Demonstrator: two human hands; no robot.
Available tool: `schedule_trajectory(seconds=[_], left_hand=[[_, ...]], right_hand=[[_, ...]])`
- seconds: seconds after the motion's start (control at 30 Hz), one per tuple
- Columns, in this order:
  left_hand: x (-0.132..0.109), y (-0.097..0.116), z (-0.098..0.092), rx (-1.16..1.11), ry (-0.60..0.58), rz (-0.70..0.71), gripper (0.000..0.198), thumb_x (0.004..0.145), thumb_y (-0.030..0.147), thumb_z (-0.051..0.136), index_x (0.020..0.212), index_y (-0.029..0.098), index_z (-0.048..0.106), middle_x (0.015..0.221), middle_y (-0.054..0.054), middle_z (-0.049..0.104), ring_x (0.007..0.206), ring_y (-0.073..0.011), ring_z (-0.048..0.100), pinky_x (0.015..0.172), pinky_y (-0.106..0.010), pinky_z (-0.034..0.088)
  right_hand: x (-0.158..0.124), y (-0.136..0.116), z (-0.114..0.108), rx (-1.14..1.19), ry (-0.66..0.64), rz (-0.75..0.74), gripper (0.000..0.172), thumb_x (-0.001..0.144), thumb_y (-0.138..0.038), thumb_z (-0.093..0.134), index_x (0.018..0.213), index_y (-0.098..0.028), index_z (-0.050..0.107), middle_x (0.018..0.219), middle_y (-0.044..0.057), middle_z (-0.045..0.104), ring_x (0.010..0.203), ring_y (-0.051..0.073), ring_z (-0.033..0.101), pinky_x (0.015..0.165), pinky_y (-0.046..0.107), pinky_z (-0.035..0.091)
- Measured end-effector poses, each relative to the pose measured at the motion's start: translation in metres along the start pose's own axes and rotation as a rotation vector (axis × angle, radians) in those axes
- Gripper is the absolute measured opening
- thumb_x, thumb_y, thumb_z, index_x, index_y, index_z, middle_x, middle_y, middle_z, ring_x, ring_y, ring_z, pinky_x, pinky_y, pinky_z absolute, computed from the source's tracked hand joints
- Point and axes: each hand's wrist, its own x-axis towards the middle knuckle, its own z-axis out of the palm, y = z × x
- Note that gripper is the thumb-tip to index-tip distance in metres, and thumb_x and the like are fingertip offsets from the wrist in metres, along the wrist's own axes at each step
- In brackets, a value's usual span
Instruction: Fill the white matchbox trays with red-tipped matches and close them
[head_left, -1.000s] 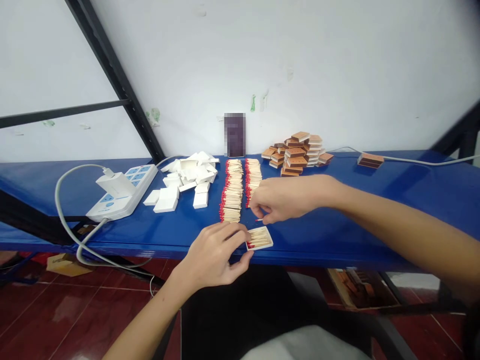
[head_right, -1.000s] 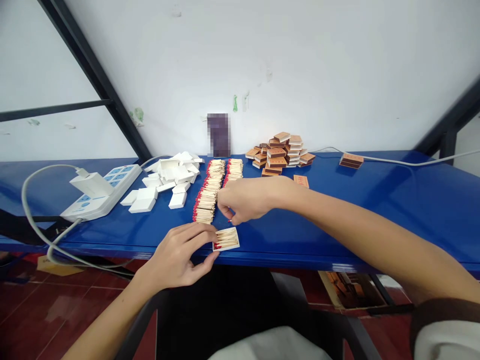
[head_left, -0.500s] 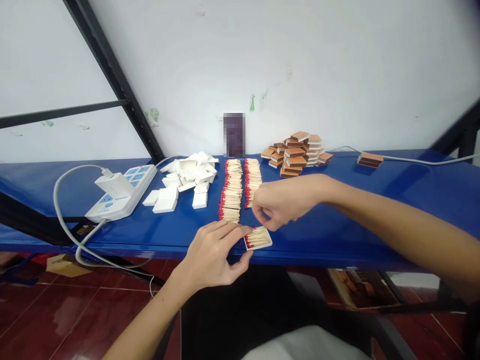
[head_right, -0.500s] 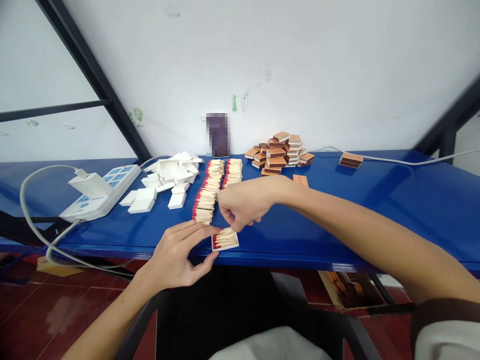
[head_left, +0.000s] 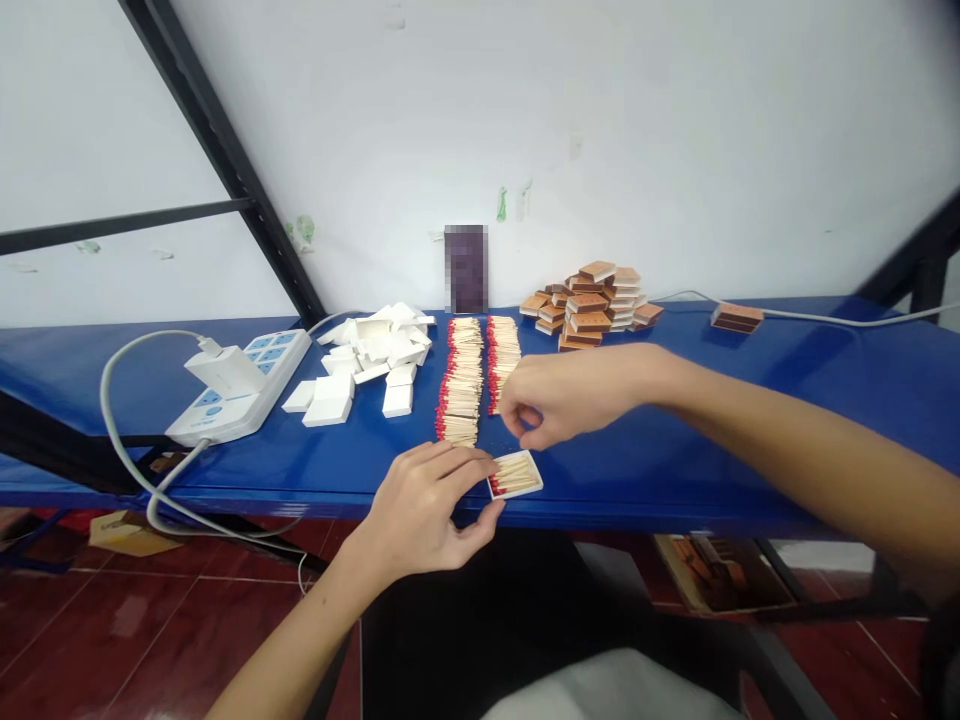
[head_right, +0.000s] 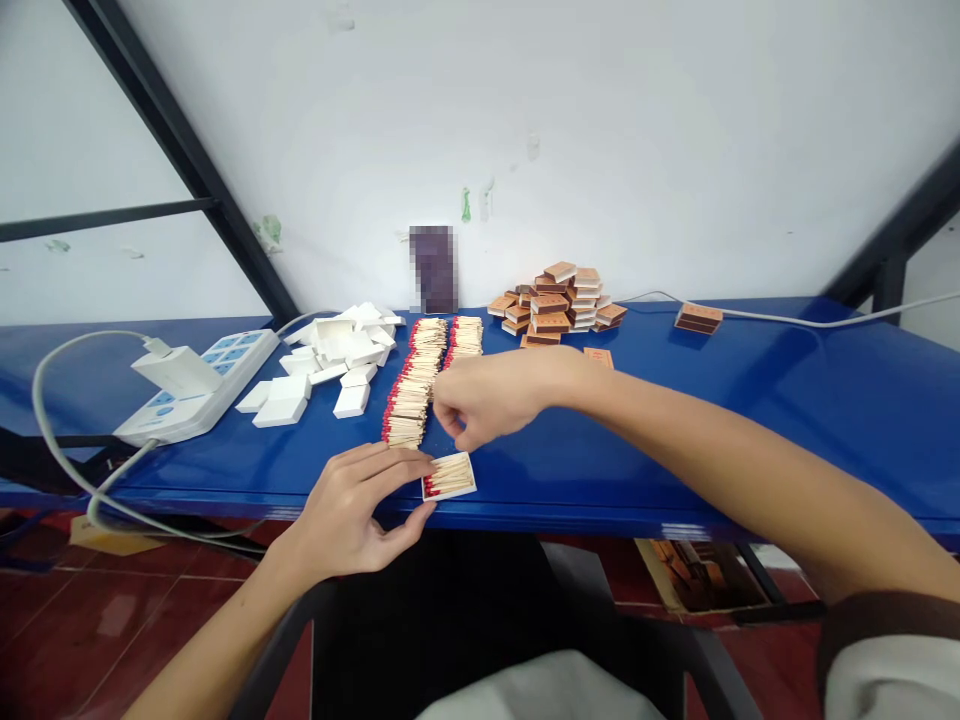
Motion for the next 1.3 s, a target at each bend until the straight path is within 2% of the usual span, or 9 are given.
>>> schedule_trajectory(seconds=[0.17, 0.27, 0.33, 0.4, 0.47, 0.6, 0.7, 1.0, 1.3], left_hand=[[-0.001, -0.002, -0.002, 0.001, -0.065, 0.032, 0.024, 0.092, 0.026, 0.062, 0.114, 0.019, 0.065, 0.109, -0.006, 0.073, 0.094, -0.022, 0.071, 0.081, -0.036, 0.058], [-0.002, -0.004, -0.003, 0.017, -0.132, 0.086, 0.021, 0.099, 0.027, 0.055, 0.116, 0.023, 0.065, 0.115, -0.006, 0.07, 0.099, -0.0218, 0.07, 0.082, -0.036, 0.058], [-0.002, -0.005, -0.003, 0.023, -0.142, 0.101, 0.02, 0.1, 0.027, 0.054, 0.115, 0.022, 0.066, 0.115, -0.007, 0.07, 0.1, -0.0221, 0.069, 0.083, -0.037, 0.058], [-0.001, -0.005, -0.003, 0.012, -0.137, 0.1, 0.02, 0.099, 0.027, 0.055, 0.113, 0.021, 0.067, 0.113, -0.007, 0.07, 0.099, -0.0218, 0.069, 0.085, -0.037, 0.058], [-0.001, -0.004, -0.002, 0.004, -0.124, 0.091, 0.02, 0.098, 0.027, 0.055, 0.114, 0.02, 0.067, 0.112, -0.007, 0.071, 0.099, -0.0214, 0.07, 0.085, -0.036, 0.058], [-0.002, -0.003, -0.002, 0.01, -0.118, 0.073, 0.024, 0.098, 0.028, 0.055, 0.119, 0.02, 0.064, 0.113, -0.007, 0.071, 0.099, -0.0209, 0.07, 0.085, -0.035, 0.058], [-0.003, -0.004, -0.002, 0.011, -0.122, 0.064, 0.025, 0.098, 0.028, 0.056, 0.12, 0.02, 0.063, 0.115, -0.007, 0.071, 0.099, -0.0213, 0.07, 0.085, -0.036, 0.057], [-0.004, -0.005, 0.0, 0.013, -0.116, 0.063, 0.025, 0.097, 0.028, 0.057, 0.12, 0.021, 0.062, 0.115, -0.007, 0.071, 0.099, -0.0222, 0.07, 0.084, -0.037, 0.058], [-0.002, -0.003, -0.001, 0.01, -0.097, 0.07, 0.024, 0.096, 0.027, 0.057, 0.118, 0.02, 0.064, 0.113, -0.008, 0.072, 0.098, -0.022, 0.071, 0.084, -0.037, 0.058]], right_hand=[[-0.007, 0.01, 0.007, -0.091, 0.132, 0.108, 0.014, 0.085, -0.023, 0.057, 0.082, -0.017, 0.069, 0.071, 0.002, 0.067, 0.059, 0.013, 0.051, 0.055, 0.026, 0.03], [-0.007, 0.017, 0.024, -0.237, 0.324, 0.288, 0.016, 0.088, -0.025, 0.053, 0.086, -0.017, 0.067, 0.072, 0.004, 0.066, 0.056, 0.013, 0.047, 0.054, 0.027, 0.025], [-0.006, 0.022, 0.038, -0.246, 0.438, 0.357, 0.018, 0.09, -0.025, 0.05, 0.093, -0.018, 0.067, 0.073, 0.004, 0.068, 0.057, 0.013, 0.049, 0.055, 0.027, 0.024], [-0.006, 0.027, 0.051, -0.223, 0.549, 0.366, 0.018, 0.091, -0.027, 0.051, 0.095, -0.019, 0.067, 0.075, 0.003, 0.07, 0.061, 0.015, 0.054, 0.057, 0.027, 0.025], [-0.007, 0.031, 0.063, -0.197, 0.606, 0.314, 0.019, 0.091, -0.025, 0.052, 0.096, -0.018, 0.068, 0.079, 0.004, 0.072, 0.066, 0.015, 0.058, 0.059, 0.026, 0.026], [-0.005, 0.036, 0.078, -0.155, 0.607, 0.205, 0.022, 0.094, -0.027, 0.05, 0.098, -0.018, 0.07, 0.091, 0.006, 0.075, 0.074, 0.016, 0.062, 0.062, 0.026, 0.03], [0.0, 0.036, 0.082, -0.113, 0.585, 0.195, 0.023, 0.096, -0.029, 0.05, 0.098, -0.018, 0.071, 0.096, 0.006, 0.076, 0.08, 0.017, 0.064, 0.063, 0.027, 0.03], [0.001, 0.027, 0.082, 0.01, 0.555, 0.241, 0.02, 0.092, -0.028, 0.054, 0.088, -0.017, 0.071, 0.071, 0.0, 0.066, 0.061, 0.011, 0.051, 0.06, 0.025, 0.026], [-0.004, 0.021, 0.082, 0.026, 0.53, 0.204, 0.018, 0.087, -0.026, 0.056, 0.086, -0.017, 0.07, 0.066, -0.001, 0.062, 0.059, 0.011, 0.05, 0.059, 0.025, 0.026]])
